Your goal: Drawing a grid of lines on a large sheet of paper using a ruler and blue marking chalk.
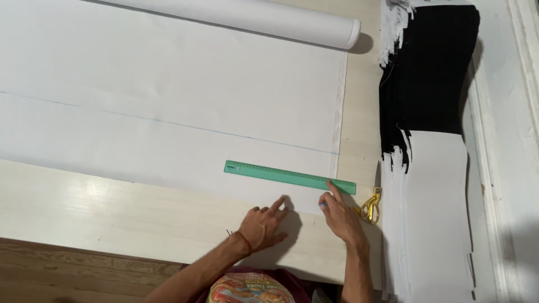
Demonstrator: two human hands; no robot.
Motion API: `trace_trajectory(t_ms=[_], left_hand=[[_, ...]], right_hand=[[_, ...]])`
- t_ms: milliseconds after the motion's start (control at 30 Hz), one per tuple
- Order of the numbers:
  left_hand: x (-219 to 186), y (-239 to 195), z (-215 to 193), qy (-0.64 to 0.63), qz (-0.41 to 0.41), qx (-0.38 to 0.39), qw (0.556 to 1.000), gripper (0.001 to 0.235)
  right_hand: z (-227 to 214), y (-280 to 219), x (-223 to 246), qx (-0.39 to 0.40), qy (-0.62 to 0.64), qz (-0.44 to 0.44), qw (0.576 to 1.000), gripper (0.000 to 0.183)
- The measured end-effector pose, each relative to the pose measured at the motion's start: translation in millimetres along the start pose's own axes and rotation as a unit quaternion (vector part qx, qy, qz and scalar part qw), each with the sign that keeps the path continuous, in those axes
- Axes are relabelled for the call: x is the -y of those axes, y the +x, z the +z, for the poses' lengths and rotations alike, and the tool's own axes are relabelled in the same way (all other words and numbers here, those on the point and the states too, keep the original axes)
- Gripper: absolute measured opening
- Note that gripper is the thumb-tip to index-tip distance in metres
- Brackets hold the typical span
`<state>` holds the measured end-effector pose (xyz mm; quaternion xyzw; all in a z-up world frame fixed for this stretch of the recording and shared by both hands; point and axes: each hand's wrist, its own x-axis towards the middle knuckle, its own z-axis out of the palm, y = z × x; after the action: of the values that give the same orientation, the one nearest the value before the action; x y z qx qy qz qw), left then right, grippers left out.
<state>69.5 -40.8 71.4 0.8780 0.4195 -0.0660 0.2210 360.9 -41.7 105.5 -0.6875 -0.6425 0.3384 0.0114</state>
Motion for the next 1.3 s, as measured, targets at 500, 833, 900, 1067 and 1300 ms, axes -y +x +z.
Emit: trace_trajectory(t_ms=[500, 833, 900, 1067, 1300], left_hand=[[-8, 2, -2, -0.003, 0.007, 0.057, 0.998, 0.082], [-10, 9, -1, -0.017, 0.007, 0.052, 0.998, 0.07], [-11, 12, -10, -0.021, -0.006, 0.085, 0.996, 0.073], [4, 32, -18, -0.038, -0.05, -0.024, 0.998, 0.083], [18, 32, -14, -0.084, -0.089, 0.0, 0.993, 0.08]], right_hand=[[-17, 8, 18, 0.031, -0.003, 0.081, 0.996, 0.02], [-12, 20, 9, 0.007, -0.019, 0.093, 0.995, 0.024], [-13, 24, 7, 0.021, -0.02, 0.107, 0.994, 0.024], [-8, 35, -12, 0.019, -0.019, 0.095, 0.995, 0.03], [-17, 40, -19, 0.033, -0.013, 0.114, 0.993, 0.033]])
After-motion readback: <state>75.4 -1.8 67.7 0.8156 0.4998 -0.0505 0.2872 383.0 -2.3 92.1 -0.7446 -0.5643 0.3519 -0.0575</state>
